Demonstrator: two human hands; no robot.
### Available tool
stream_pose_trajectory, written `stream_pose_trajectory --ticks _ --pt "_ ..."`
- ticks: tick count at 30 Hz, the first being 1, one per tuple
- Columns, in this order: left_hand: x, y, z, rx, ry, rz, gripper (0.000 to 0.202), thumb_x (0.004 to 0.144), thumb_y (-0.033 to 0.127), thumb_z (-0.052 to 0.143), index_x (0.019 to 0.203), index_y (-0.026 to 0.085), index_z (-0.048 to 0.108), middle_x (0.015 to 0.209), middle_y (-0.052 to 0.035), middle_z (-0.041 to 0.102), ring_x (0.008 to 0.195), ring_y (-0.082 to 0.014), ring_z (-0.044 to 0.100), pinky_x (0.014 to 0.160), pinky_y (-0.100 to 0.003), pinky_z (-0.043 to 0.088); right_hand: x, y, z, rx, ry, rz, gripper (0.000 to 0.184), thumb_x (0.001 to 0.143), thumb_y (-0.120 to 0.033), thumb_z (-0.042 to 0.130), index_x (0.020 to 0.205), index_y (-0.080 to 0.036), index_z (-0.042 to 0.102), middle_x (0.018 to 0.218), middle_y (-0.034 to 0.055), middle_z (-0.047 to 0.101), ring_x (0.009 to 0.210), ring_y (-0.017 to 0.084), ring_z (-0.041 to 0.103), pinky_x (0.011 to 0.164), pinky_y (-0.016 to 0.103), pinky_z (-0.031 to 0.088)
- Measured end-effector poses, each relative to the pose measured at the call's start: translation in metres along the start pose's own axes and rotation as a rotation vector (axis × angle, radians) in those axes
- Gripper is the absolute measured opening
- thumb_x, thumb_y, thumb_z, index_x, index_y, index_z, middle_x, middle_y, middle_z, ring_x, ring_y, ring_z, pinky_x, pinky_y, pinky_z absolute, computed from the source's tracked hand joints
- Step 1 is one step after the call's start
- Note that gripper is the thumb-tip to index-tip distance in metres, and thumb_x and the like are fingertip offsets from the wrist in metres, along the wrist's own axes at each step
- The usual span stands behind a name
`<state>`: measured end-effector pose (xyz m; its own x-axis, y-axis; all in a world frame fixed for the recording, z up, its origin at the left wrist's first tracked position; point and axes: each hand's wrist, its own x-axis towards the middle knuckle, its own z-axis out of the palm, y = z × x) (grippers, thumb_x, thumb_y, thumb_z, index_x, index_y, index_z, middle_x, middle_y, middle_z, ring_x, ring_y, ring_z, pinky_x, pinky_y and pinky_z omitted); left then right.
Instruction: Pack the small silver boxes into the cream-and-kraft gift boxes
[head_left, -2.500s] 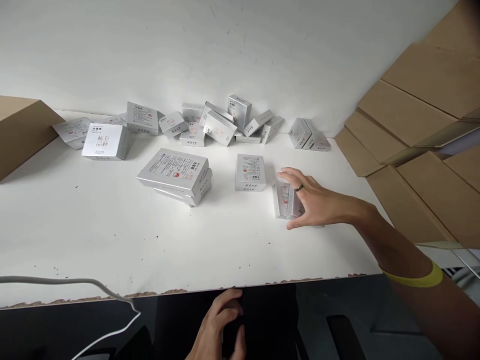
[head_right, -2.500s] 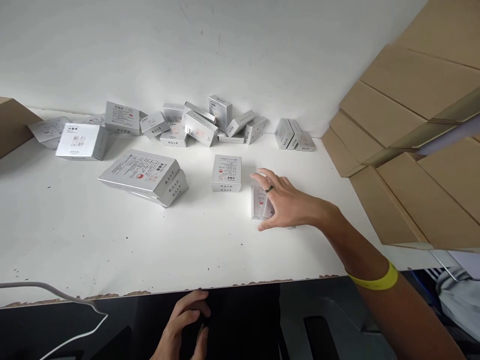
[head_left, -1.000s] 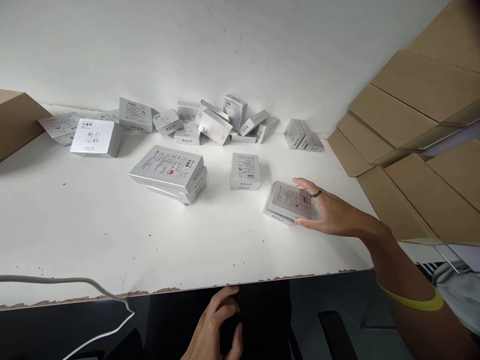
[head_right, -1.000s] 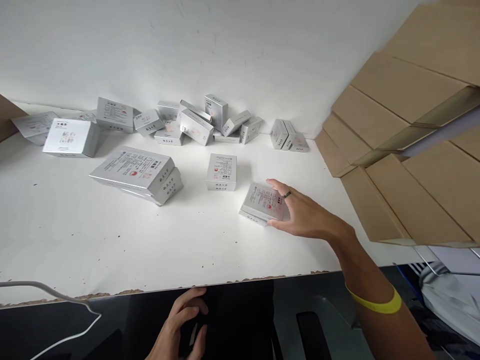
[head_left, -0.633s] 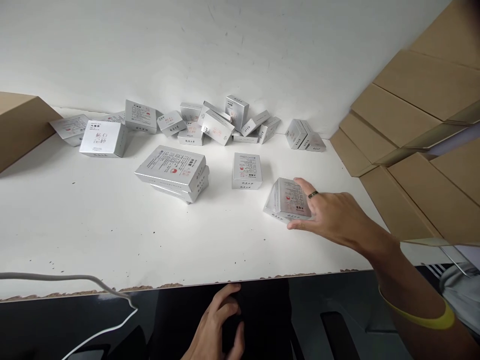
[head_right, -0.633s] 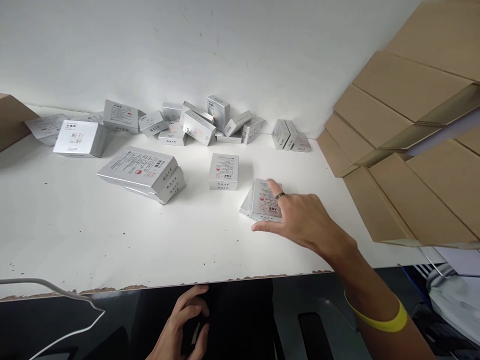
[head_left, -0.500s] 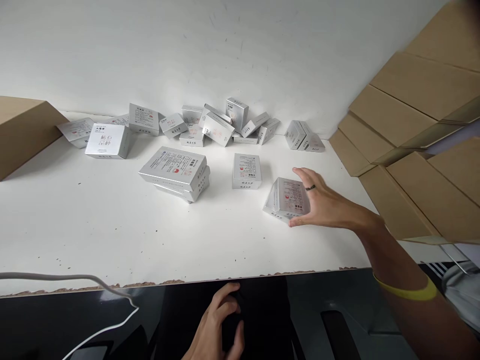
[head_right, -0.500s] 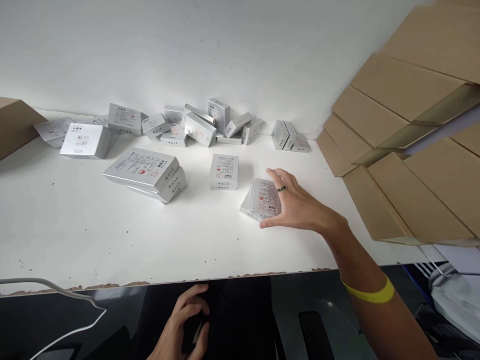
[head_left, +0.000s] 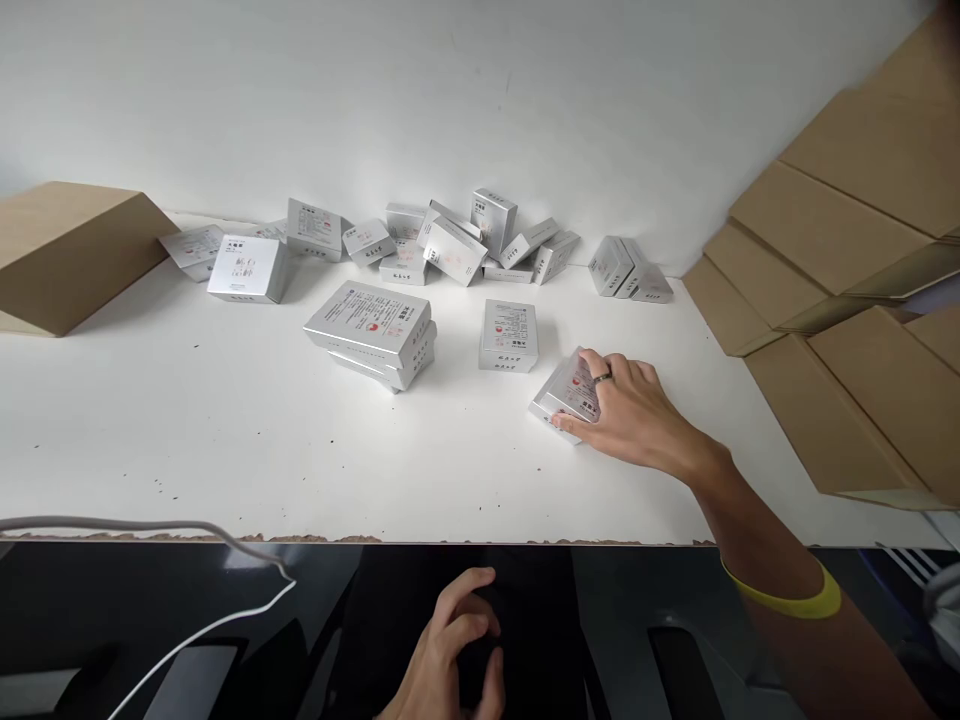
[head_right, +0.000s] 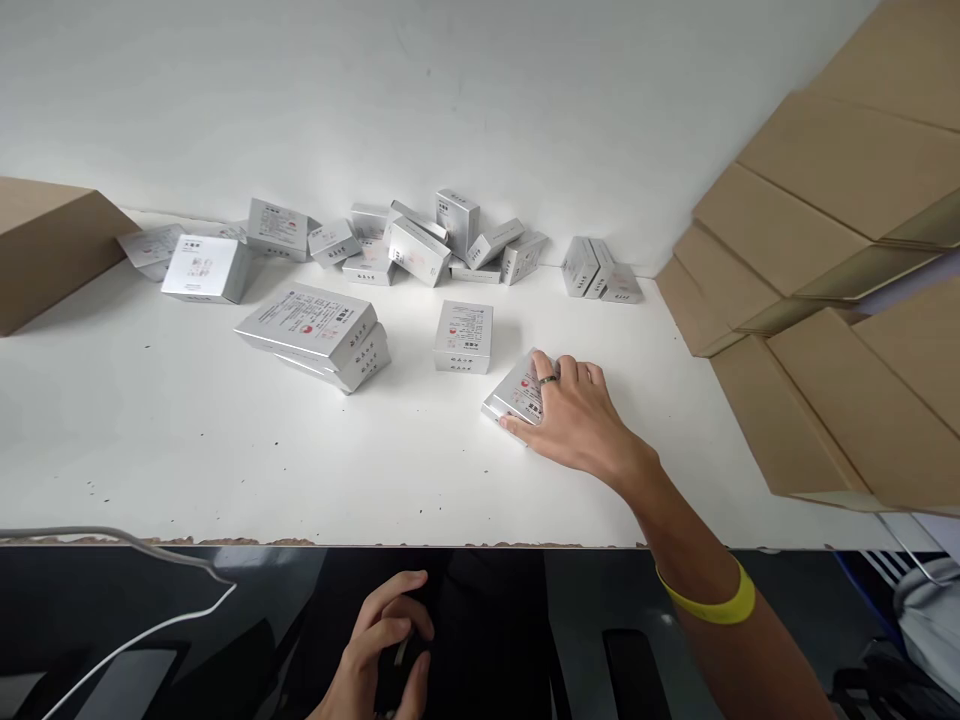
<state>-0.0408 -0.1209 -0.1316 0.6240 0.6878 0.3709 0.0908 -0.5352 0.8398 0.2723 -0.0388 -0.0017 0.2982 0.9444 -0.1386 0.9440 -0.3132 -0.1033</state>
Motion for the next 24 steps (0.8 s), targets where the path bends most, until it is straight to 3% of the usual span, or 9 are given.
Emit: stream_pose_trajectory --ticks 5,9,12,15,18,20,24 --pt "0.001 0.000 0.000 -0.010 -0.047 0.000 0.051 0.091 -0.006 0.049 0.133 0.021 0.037 0.125 -0.0163 0.056 0.103 -0.0171 0.072 0.088 -0.032 0.064 0.012 -0.006 -0.012 -0.072 -0.114 -0.013 0.079 0.080 -0.073 0.058 0.139 -0.022 0.041 0.116 0.0146 0.053 0.103 0.035 0.056 0.086 0.048 0.050" --pt "0.006 -0.004 -0.004 -0.030 -0.035 0.030 0.051 0.091 -0.006 0.050 0.133 0.019 0.037 0.118 -0.0143 0.060 0.111 -0.0199 0.071 0.092 -0.032 0.064 0.012 0.000 -0.017 -0.096 -0.193 -0.074 0.093 0.079 -0.066 0.062 0.154 -0.025 0.027 0.111 0.0122 0.054 0.099 0.033 0.057 0.081 0.045 0.051" --pt "0.007 -0.007 -0.009 -0.030 -0.033 0.032 0.053 0.089 -0.006 0.052 0.134 0.019 0.037 0.110 -0.0114 0.062 0.118 -0.0222 0.070 0.094 -0.033 0.064 0.009 0.014 -0.018 -0.083 -0.215 -0.184 0.086 0.078 -0.053 0.065 0.153 -0.029 0.030 0.108 0.0091 0.056 0.095 0.029 0.058 0.080 0.042 0.052" --pt "0.003 -0.013 -0.010 -0.014 -0.035 0.006 0.052 0.089 -0.004 0.054 0.133 0.020 0.039 0.114 -0.0123 0.064 0.122 -0.0231 0.068 0.095 -0.033 0.063 0.017 0.038 -0.026 -0.045 -0.278 -0.191 0.089 0.076 -0.053 0.070 0.152 -0.031 0.030 0.114 0.0089 0.058 0.095 0.028 0.060 0.077 0.040 0.053" --pt "-0.004 -0.022 -0.003 -0.038 0.010 0.028 0.048 0.090 0.000 0.054 0.131 0.021 0.041 0.125 -0.0159 0.062 0.111 -0.0199 0.072 0.089 -0.031 0.064 0.040 0.062 -0.047 -0.115 -0.209 -0.095 0.102 0.070 -0.058 0.075 0.154 -0.026 0.025 0.121 0.0133 0.058 0.098 0.031 0.060 0.077 0.042 0.053" --pt "-0.007 -0.028 0.003 -0.054 0.058 0.069 0.045 0.090 0.002 0.053 0.129 0.021 0.042 0.126 -0.0163 0.062 0.100 -0.0171 0.073 0.085 -0.031 0.065 0.061 0.065 -0.066 -0.139 -0.120 -0.043 0.114 0.066 -0.063 0.078 0.156 -0.024 0.020 0.124 0.0155 0.056 0.098 0.032 0.061 0.074 0.043 0.053" --pt "-0.010 -0.032 0.012 -0.044 0.121 0.052 0.040 0.091 0.003 0.050 0.126 0.020 0.044 0.122 -0.0154 0.062 0.092 -0.0155 0.072 0.083 -0.030 0.064 0.094 0.025 -0.101 -0.042 0.026 -0.109 0.124 0.059 -0.067 0.083 0.155 -0.027 0.016 0.125 0.0131 0.052 0.089 0.026 0.060 0.068 0.040 0.052"
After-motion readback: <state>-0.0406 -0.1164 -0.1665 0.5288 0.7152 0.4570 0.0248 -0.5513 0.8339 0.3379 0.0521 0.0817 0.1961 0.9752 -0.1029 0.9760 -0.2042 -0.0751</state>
